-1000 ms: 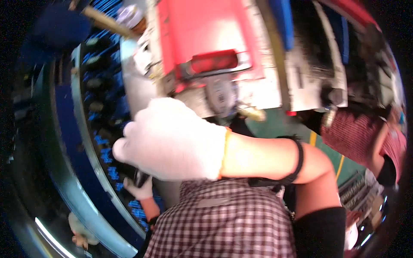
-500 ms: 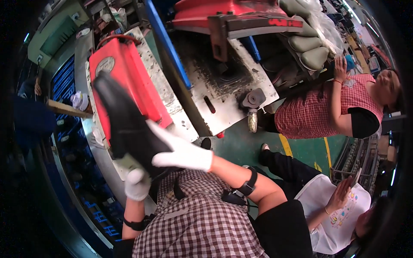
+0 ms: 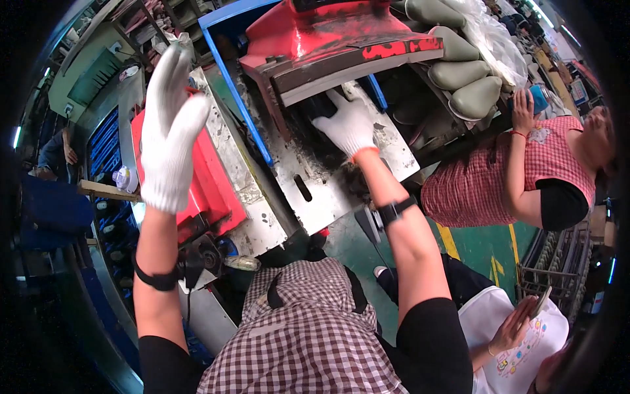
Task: Operate a pneumatic press to bond shoe soles to uppers in a factory setting.
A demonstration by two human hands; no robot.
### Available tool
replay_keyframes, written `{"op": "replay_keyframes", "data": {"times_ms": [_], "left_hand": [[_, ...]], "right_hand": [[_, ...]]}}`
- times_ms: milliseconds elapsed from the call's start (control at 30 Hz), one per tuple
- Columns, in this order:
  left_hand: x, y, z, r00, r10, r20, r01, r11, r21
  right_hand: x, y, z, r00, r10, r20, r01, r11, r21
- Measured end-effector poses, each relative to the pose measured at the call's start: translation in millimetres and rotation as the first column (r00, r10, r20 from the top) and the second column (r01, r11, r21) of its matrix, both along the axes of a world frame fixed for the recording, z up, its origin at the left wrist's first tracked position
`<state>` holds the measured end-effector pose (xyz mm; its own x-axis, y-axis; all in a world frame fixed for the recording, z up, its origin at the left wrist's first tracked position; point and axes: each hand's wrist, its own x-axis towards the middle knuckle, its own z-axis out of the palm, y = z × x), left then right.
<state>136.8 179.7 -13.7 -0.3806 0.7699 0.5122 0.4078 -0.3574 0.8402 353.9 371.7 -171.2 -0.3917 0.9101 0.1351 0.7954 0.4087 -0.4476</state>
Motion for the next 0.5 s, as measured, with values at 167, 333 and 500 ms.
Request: {"op": "replay_keyframes", "data": {"times_ms": [167, 333, 500], "left_hand": [[15.6, 74.1, 53.7, 0.945, -0.065, -0.319, 0.053, 0.997, -0.047], [21.7, 124.9, 53.1, 0.888, -0.182, -0.423, 0.104, 0.974, -0.200], [35.2, 143.0, 41.2, 0.856, -0.073, -0.512, 0.062, 0.997, -0.039]], "right_hand": [[-19.8, 39.3, -45.6, 0.955, 0.112, 0.275, -0.126, 0.991, 0.034], [-31.1, 25.9, -61.3, 0.959, -0.006, 0.285, -0.005, 0.999, 0.038], [-27.9, 29.2, -56.9, 0.951, -0.020, 0.309, 0.022, 1.000, -0.003]]}}
